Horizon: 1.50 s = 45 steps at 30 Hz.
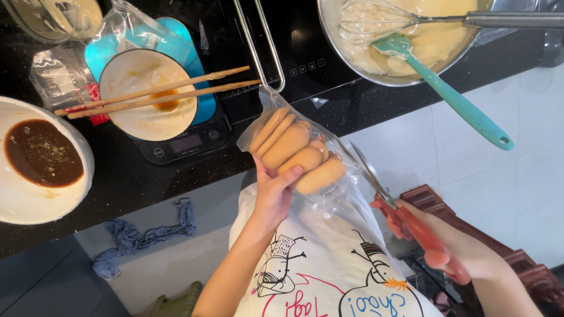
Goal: The recorder is preparing a tiramisu dessert by dipping ladyfinger biscuits in coffee and layering them with cream in a plastic container.
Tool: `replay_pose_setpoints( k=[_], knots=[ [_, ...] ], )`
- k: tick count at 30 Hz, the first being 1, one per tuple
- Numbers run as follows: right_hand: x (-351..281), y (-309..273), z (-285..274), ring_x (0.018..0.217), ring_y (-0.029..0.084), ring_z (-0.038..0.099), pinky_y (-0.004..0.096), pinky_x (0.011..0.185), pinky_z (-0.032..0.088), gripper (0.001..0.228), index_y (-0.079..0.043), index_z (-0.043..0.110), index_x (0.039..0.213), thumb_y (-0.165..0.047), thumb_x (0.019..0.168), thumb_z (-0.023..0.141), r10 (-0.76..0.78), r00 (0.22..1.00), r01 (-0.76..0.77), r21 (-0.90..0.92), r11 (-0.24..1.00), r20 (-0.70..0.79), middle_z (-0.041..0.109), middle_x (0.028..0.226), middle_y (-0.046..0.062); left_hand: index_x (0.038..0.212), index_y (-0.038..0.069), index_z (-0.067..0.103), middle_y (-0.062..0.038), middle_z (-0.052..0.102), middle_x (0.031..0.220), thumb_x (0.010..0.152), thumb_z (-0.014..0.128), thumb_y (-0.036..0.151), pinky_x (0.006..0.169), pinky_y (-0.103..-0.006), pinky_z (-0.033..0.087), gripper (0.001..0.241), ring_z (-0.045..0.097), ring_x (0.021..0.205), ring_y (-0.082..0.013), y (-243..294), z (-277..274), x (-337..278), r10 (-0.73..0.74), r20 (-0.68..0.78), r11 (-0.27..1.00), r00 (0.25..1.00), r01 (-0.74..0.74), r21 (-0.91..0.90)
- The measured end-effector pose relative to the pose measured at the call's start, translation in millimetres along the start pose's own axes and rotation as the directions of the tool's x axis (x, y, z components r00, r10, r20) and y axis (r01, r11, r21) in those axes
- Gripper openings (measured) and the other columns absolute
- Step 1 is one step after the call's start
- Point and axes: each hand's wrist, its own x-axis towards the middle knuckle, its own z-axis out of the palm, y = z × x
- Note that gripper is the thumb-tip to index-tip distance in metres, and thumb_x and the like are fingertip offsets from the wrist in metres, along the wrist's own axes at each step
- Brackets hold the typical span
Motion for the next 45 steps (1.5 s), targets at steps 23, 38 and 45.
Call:
replay_pose_setpoints(
  k=[23,38,45],
  knots=[
    [1,42,-24,0.097,0.016,0.061,0.027,0.079,0.055,0.095,-0.014,0.04,0.159,-0.02,0.072,0.077,-0.162,0.985,0.174,-0.475,0.863,0.065,0.063,0.119,0.004,0.157,0.02,0.028,-0.008,0.047,0.155,0.079,0.079,-0.005,0.122,-0.0489,0.041,0.096,0.048,0.144,-0.0264,-14,5,-6,-0.117,-0.022,0.993,0.993,0.117,0.022],
    [22,22,1,0.061,0.01,0.05,0.027,0.052,0.038,0.091,0.003,0.066,0.132,-0.014,0.046,0.091,-0.325,0.938,0.318,-0.073,0.945,-0.121,0.052,0.071,-0.002,0.146,0.018,0.033,-0.01,0.052,0.144,0.08,0.08,-0.002,0.109,-0.044,0.052,0.083,0.055,0.135,-0.0266,-20,-6,25,-0.172,-0.027,0.985,0.985,0.173,0.014],
    [20,14,17,0.053,0.012,0.053,0.027,0.051,0.038,0.075,0.0,0.069,0.131,0.003,0.056,0.077,-0.301,0.93,0.298,-0.047,0.953,-0.212,0.054,0.065,0.001,0.147,0.019,0.034,-0.009,0.052,0.144,0.081,0.078,-0.002,0.108,-0.0436,0.053,0.082,0.055,0.133,-0.0264,-15,-8,35,-0.198,0.039,0.98,0.979,0.197,0.035]
  ],
)
